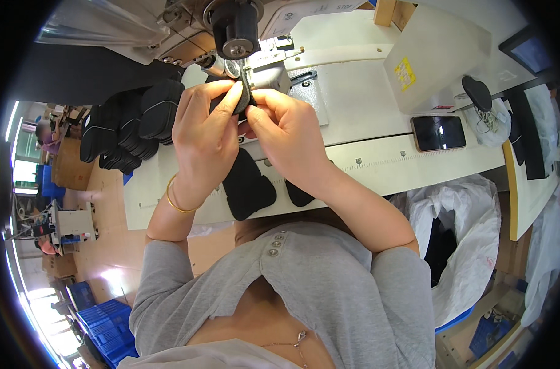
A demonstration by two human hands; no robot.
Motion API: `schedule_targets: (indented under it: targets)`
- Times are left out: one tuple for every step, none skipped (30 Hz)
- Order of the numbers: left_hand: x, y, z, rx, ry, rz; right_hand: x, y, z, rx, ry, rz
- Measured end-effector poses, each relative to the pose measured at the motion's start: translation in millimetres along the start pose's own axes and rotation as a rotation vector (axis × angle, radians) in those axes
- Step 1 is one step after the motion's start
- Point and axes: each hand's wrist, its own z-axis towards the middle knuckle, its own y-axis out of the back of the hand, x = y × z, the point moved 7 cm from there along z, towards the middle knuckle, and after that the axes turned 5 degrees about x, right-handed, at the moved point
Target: The operator is using a sewing machine to stitch together black fabric or leather components for shoes.
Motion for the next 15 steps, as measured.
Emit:
schedule_targets:
  targets:
    - [-1, 0, -2, -0.016, -0.017, 0.006, -2, 0, -1, -0.007, 0.014, 0.047]
    - [-3, 1, -3, -0.032, -0.032, 0.013, -5, 0, -3, -0.006, 0.011, 0.049]
    - [-5, 1, -5, -0.029, -0.030, 0.015, -9, 0, -6, 0.001, -0.006, 0.065]
    - [-6, 2, -7, -0.034, -0.026, -0.015, -12, 0, -8, 0.008, -0.022, 0.080]
    - [-7, 3, -9, -0.038, -0.026, -0.047, -14, -2, -9, 0.005, -0.022, 0.083]
    - [-7, 2, -9, -0.036, -0.028, -0.048, -12, -4, -10, 0.003, 0.012, 0.119]
    - [-8, 3, -10, -0.050, -0.024, -0.061, -11, -5, -11, 0.001, 0.046, 0.155]
    - [-8, 3, -10, -0.067, -0.019, -0.074, -12, -4, -11, 0.000, 0.047, 0.154]
    - [-7, 2, -10, -0.068, -0.020, -0.074, -13, -4, -12, 0.009, 0.055, 0.144]
    - [-8, 1, -11, -0.092, -0.060, -0.058, -13, -4, -12, 0.018, 0.062, 0.133]
    - [-9, 1, -12, -0.115, -0.099, -0.040, -12, -4, -12, 0.019, 0.063, 0.133]
    - [-9, 1, -12, -0.117, -0.099, -0.039, -11, -5, -12, 0.013, 0.056, 0.125]
    - [-8, 1, -13, -0.121, -0.103, -0.044, -10, -6, -12, 0.007, 0.049, 0.118]
    - [-8, 2, -14, -0.126, -0.104, -0.047, -9, -8, -13, 0.013, 0.049, 0.116]
    - [-8, 4, -14, -0.130, -0.100, -0.043, -6, -9, -13, 0.000, 0.055, 0.110]
